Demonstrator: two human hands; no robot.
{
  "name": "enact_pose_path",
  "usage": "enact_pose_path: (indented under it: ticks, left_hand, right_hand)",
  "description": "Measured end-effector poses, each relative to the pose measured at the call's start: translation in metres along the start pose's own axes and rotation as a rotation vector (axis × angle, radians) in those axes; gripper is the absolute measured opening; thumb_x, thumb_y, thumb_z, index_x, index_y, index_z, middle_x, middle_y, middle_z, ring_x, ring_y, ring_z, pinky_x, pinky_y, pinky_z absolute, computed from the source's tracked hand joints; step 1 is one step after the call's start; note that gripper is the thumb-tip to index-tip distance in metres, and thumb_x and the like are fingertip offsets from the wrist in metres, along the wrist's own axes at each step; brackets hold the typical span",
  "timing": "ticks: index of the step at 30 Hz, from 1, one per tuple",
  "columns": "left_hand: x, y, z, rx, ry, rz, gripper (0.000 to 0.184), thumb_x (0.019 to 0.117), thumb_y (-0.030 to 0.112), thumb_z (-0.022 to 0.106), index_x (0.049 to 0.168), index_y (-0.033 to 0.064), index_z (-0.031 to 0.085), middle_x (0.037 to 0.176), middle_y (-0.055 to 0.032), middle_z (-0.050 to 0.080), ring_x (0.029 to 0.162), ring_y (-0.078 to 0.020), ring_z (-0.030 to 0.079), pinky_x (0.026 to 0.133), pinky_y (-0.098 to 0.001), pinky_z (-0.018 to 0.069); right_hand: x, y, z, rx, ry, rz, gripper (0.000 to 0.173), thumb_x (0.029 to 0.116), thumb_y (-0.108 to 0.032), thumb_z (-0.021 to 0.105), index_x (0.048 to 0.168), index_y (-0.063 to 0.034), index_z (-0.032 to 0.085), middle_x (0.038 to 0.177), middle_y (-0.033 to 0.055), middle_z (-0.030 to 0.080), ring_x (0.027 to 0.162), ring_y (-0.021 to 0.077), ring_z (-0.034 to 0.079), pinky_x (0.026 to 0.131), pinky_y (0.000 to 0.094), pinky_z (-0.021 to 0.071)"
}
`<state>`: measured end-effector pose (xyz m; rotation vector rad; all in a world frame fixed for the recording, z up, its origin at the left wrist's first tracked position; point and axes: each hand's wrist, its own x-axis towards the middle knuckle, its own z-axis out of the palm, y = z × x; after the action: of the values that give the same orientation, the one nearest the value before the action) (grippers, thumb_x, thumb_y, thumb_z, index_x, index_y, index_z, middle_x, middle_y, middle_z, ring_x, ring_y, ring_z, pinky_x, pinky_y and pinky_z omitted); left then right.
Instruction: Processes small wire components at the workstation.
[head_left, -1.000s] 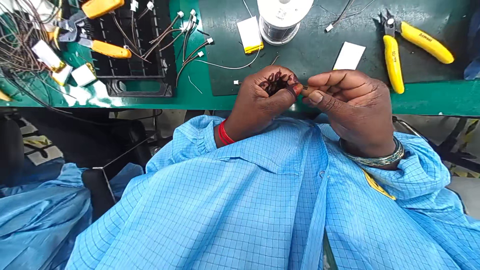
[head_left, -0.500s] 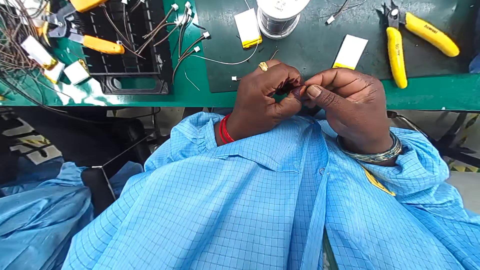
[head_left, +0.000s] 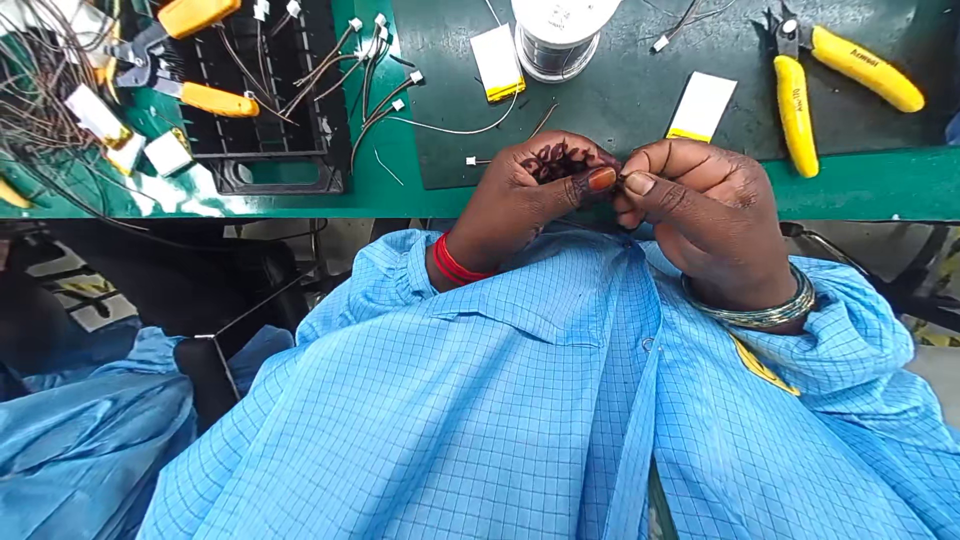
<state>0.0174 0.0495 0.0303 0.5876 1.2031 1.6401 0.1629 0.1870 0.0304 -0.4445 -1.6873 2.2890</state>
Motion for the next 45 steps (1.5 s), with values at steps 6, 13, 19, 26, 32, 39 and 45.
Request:
enact_pose_path:
  ticks: [6, 13, 19, 26, 32, 39, 45]
  left_hand:
    - [0.0, -0.0039, 0.0017, 0.049, 0.023, 0.084, 0.017, 0.0919, -0.009, 0.065, 0.102, 0.0038, 0.068, 0.092, 0.0045, 0.073, 0.084, -0.0011, 0.069, 0.079, -0.0198, 0.0587]
    - [-0.0022, 0.0004, 0.004, 0.357, 0.059, 0.237, 0.009, 0.0906, -0.007, 0.067, 0.098, -0.003, 0.068, 0.087, 0.0035, 0.07, 0.076, 0.0033, 0.063, 0.071, -0.0147, 0.0547]
    - [-0.002, 0.0006, 0.0041, 0.161, 0.049, 0.124, 0.013, 0.0945, -0.007, 0.06, 0.099, 0.0033, 0.066, 0.085, 0.0062, 0.069, 0.076, 0.0001, 0.064, 0.072, -0.019, 0.0565]
    - [-0.0024, 0.0011, 0.0048, 0.06, 0.051, 0.052, 0.014, 0.0956, -0.006, 0.06, 0.098, 0.005, 0.067, 0.084, 0.0053, 0.069, 0.077, -0.0012, 0.066, 0.073, -0.0193, 0.0573]
    - [-0.0026, -0.0001, 0.0049, 0.063, 0.049, 0.07, 0.012, 0.0944, -0.007, 0.061, 0.098, 0.0041, 0.066, 0.084, 0.0049, 0.069, 0.075, -0.0013, 0.065, 0.072, -0.0195, 0.0571]
    - [-0.0033, -0.0004, 0.0058, 0.13, 0.055, 0.11, 0.012, 0.0932, -0.007, 0.062, 0.098, 0.0029, 0.065, 0.083, 0.0051, 0.069, 0.074, -0.0006, 0.065, 0.071, -0.0192, 0.057]
    - [-0.0038, 0.0027, 0.009, 0.259, 0.078, 0.177, 0.01, 0.092, -0.008, 0.064, 0.098, 0.0005, 0.066, 0.085, 0.0055, 0.068, 0.074, 0.0026, 0.063, 0.069, -0.0156, 0.0547]
  right_hand:
    - [-0.0006, -0.0015, 0.0001, -0.056, 0.014, 0.0, 0.011, 0.0993, -0.003, 0.058, 0.1, -0.0092, 0.067, 0.082, -0.0066, 0.069, 0.07, 0.0012, 0.066, 0.066, 0.0169, 0.0573]
    - [-0.0019, -0.0033, 0.001, -0.142, 0.037, 0.018, 0.009, 0.0977, -0.002, 0.062, 0.098, -0.0087, 0.068, 0.079, -0.0069, 0.068, 0.066, 0.0006, 0.064, 0.062, 0.0155, 0.0561]
    - [-0.0025, -0.0009, -0.0012, -0.005, -0.006, 0.002, 0.011, 0.0982, -0.002, 0.062, 0.105, -0.0047, 0.07, 0.087, -0.0037, 0.072, 0.075, 0.0048, 0.069, 0.07, 0.0204, 0.0608]
    - [-0.0023, -0.0008, -0.0004, 0.004, -0.015, -0.008, 0.011, 0.0977, -0.002, 0.061, 0.104, -0.006, 0.069, 0.086, -0.0047, 0.071, 0.075, 0.0039, 0.068, 0.069, 0.0194, 0.0599]
    - [-0.0024, 0.0005, 0.0003, -0.014, -0.019, -0.018, 0.011, 0.0976, -0.001, 0.059, 0.102, -0.0072, 0.067, 0.085, -0.0053, 0.07, 0.074, 0.0031, 0.067, 0.068, 0.0183, 0.0587]
    - [-0.0023, 0.0035, 0.0016, -0.028, -0.033, -0.033, 0.011, 0.0982, -0.002, 0.057, 0.102, -0.0085, 0.065, 0.084, -0.0068, 0.067, 0.073, 0.0022, 0.066, 0.069, 0.0186, 0.0581]
    - [-0.0029, 0.0045, 0.002, -0.048, -0.012, -0.072, 0.01, 0.0964, -0.002, 0.061, 0.103, -0.0074, 0.067, 0.085, -0.0066, 0.068, 0.073, 0.0028, 0.066, 0.069, 0.0196, 0.0582]
